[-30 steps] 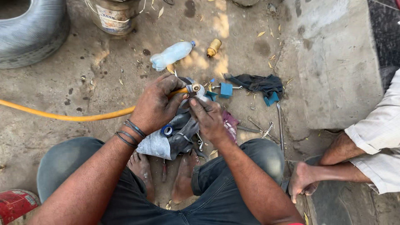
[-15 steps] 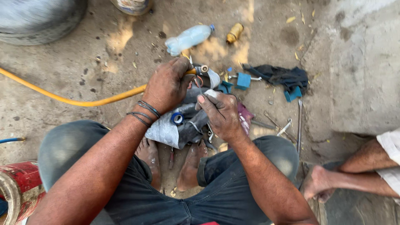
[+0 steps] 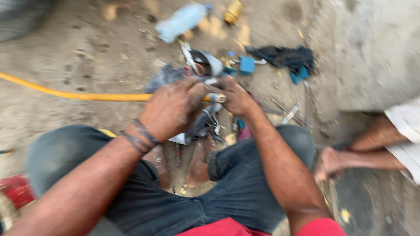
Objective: The person sits on the ground and wraps a yellow hose fitting with white thread, then applies blue tape over it. They use scissors to cut the tape and continue wrapping the fitting with additional layers of blue tape.
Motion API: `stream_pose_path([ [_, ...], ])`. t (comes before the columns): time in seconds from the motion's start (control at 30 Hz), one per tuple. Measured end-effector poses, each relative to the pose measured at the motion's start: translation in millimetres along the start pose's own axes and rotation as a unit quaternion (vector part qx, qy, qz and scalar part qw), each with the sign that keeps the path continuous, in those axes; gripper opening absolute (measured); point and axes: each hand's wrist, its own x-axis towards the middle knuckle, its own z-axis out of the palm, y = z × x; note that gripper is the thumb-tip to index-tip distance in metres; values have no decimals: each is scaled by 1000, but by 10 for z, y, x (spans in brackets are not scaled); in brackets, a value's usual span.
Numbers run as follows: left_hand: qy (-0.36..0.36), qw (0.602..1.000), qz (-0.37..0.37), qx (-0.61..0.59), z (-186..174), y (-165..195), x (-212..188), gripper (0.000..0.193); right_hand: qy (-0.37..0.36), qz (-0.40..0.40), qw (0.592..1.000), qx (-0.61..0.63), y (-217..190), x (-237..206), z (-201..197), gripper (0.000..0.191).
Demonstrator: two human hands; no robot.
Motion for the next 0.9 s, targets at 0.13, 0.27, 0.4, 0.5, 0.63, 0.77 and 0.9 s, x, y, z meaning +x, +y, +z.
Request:
stream_pose_path([
  [0.13, 61, 998, 10, -28, -215, -333, -270, 33, -66, 438, 788, 428, -19, 78, 443, 21],
  [0.27, 68, 995, -20, -65, -401, -456, -344, 27, -56, 315, 897, 306, -144, 353, 492, 22],
  [0.4, 101, 991, -28, -82, -663, -550, -240, 23, 6, 370, 901, 225, -411, 726, 404, 21],
  [0.5, 89, 990, -44, -98, -798, -596, -153, 22, 52, 334, 877, 342, -584, 909, 339, 25],
  [0.63, 98, 989, -27, -106, -802, -600, -33, 21, 70, 358, 871, 330, -617, 993, 370, 17],
  [0.77, 100, 988, -30, -116, -778, -630, 66, 19, 87, 359, 894, 253, -511, 939, 421, 13],
  [0.9, 89, 990, -43, -105, -770, -656, 94, 16, 72, 338, 911, 225, -411, 904, 465, 16],
])
